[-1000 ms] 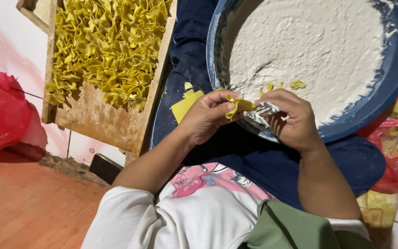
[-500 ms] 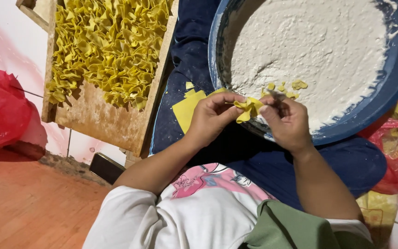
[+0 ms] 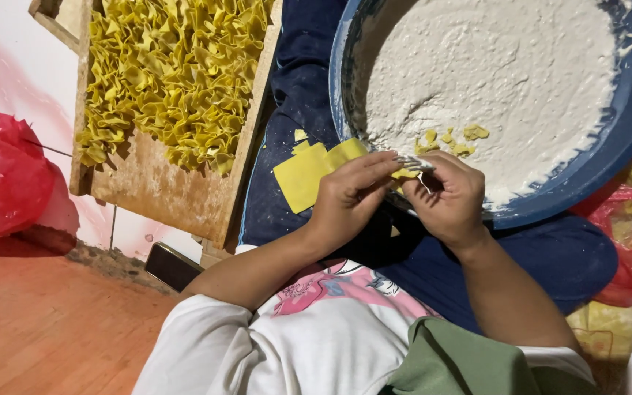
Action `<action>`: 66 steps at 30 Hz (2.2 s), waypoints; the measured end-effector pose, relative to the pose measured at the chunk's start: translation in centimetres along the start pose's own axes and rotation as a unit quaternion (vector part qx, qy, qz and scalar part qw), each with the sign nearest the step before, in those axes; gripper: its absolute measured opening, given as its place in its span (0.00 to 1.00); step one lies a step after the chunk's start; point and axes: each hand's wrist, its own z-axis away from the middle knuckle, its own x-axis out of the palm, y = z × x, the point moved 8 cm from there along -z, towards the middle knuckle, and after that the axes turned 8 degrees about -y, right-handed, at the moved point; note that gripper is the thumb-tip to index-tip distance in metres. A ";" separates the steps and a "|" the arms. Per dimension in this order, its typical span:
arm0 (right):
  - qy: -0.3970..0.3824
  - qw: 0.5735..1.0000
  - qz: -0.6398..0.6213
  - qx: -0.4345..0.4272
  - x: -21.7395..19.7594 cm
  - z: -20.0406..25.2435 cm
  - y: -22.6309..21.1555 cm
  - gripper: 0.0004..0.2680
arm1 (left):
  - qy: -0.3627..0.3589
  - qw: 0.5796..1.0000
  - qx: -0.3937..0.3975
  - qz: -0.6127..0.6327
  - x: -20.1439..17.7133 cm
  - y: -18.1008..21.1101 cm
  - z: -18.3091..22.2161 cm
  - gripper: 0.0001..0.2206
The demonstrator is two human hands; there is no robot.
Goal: Filling and folding dough wrappers to make dumplings
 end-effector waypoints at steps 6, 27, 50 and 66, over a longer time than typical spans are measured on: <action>-0.020 0.999 -0.028 0.000 0.4 0.6 0.8 0.03 | -0.041 0.996 -0.040 0.061 -0.3 -2.0 -0.3 0.19; 0.026 0.977 0.186 -0.102 -1.8 2.1 3.5 0.02 | 0.468 0.838 -0.266 -0.088 -33.3 -17.2 19.3 0.04; 0.013 0.976 0.205 -0.074 -1.5 1.9 4.6 0.08 | 0.322 0.855 -0.287 -0.287 -37.7 -23.0 12.8 0.12; -0.159 0.881 0.427 0.128 -1.3 4.2 8.4 0.09 | -0.111 0.964 0.101 -0.218 -4.9 0.8 1.2 0.06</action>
